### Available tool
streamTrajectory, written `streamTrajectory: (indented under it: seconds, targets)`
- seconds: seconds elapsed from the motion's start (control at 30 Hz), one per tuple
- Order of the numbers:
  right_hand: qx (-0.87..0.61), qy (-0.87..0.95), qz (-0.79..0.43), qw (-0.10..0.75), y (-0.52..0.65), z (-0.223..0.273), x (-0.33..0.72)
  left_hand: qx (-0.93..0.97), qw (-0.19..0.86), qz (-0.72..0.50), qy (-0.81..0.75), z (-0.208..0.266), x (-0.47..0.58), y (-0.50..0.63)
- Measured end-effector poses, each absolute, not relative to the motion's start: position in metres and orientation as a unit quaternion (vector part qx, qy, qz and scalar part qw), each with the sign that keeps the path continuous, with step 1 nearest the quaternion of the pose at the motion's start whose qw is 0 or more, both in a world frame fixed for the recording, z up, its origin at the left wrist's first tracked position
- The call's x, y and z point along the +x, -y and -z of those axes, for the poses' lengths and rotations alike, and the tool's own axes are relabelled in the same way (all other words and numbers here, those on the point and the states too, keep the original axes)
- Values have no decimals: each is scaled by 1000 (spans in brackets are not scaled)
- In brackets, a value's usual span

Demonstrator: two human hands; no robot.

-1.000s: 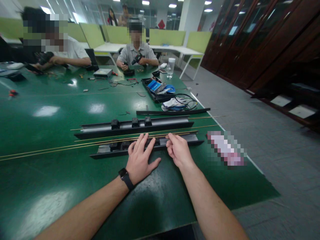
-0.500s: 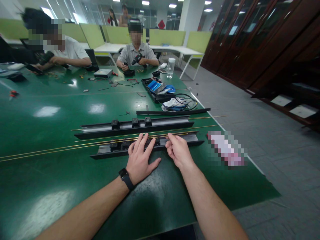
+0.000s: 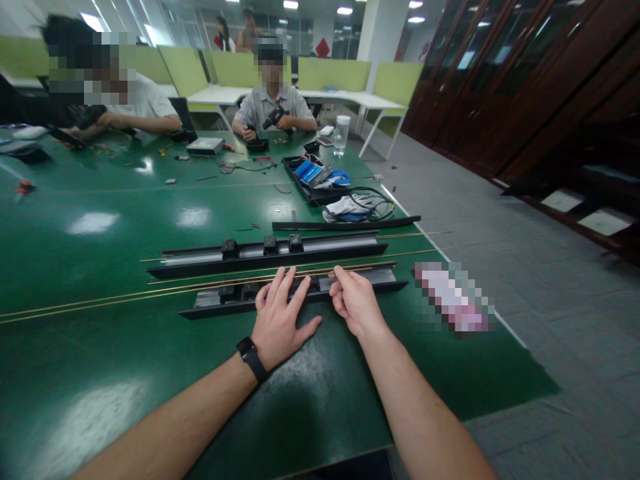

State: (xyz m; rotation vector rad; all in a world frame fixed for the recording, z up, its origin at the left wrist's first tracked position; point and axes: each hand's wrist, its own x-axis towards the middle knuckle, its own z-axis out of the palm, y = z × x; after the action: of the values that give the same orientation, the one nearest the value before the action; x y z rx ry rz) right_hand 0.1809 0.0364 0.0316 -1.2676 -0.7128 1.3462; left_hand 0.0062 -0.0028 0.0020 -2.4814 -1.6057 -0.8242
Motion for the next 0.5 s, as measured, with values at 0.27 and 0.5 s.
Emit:
streamTrajectory:
  seconds: [0.27,0.5]
  targets:
    - [-535,284,-563,562,-35,-33,181,-809,37,272,521,-2,6,3]
    - [-530,299,-565,557,-36,-30,183,-808,41,273,520,-3,6,4]
